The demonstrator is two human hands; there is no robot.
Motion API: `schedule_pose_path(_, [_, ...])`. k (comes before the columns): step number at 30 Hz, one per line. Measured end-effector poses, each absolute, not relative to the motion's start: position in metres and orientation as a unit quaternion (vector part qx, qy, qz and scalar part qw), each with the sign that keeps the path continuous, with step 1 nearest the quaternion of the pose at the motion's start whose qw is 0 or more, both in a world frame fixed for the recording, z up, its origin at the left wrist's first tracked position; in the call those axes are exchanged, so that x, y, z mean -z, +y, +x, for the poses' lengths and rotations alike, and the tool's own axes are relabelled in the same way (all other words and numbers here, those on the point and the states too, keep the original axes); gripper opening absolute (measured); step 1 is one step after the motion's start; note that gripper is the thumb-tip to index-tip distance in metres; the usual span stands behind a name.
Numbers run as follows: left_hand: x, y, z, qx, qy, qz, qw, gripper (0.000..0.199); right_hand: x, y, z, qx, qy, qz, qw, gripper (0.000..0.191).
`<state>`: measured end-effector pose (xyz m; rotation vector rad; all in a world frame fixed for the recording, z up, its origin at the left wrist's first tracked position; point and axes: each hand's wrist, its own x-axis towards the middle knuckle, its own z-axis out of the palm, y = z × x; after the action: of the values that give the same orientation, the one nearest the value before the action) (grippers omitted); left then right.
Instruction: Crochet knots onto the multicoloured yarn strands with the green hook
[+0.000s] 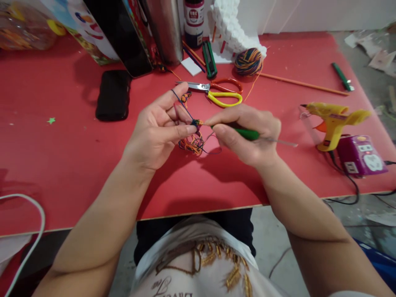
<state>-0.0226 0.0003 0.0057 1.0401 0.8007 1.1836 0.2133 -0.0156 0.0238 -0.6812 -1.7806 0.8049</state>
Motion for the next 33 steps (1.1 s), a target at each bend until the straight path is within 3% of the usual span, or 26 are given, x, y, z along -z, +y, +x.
schedule_pose_path(6, [-0.011, -0.003, -0.023, -0.479, 0.341, 0.396, 0.706, 0.06, 0.005, -0.013, 0.193, 0.051, -0.833, -0.216, 0.506, 0.026])
schedule_pose_path(8, [-0.013, -0.006, -0.02, -0.495, 0.337, 0.387, 0.701, 0.061, 0.013, -0.012, 0.189, 0.113, -0.826, -0.232, 0.501, 0.027])
schedule_pose_path(12, [-0.015, -0.011, -0.011, -0.57, 0.354, 0.407, 0.62, 0.067, 0.014, -0.013, 0.186, 0.129, -0.831, -0.282, 0.461, 0.03])
schedule_pose_path(22, [-0.004, -0.004, -0.003, -0.649, 0.299, 0.551, 0.43, 0.075, 0.001, -0.02, 0.188, 0.06, -0.821, -0.274, 0.497, 0.02])
schedule_pose_path(25, [-0.01, -0.009, -0.003, -0.607, 0.36, 0.576, 0.413, 0.076, -0.002, -0.023, 0.193, 0.005, -0.819, -0.278, 0.502, 0.02])
schedule_pose_path(29, [-0.01, -0.009, 0.0, -0.626, 0.327, 0.593, 0.387, 0.077, -0.01, -0.028, 0.202, -0.063, -0.83, -0.316, 0.455, 0.021])
schedule_pose_path(33, [-0.005, -0.007, 0.003, -0.632, 0.333, 0.594, 0.37, 0.079, -0.013, -0.029, 0.202, -0.063, -0.827, -0.339, 0.444, 0.016])
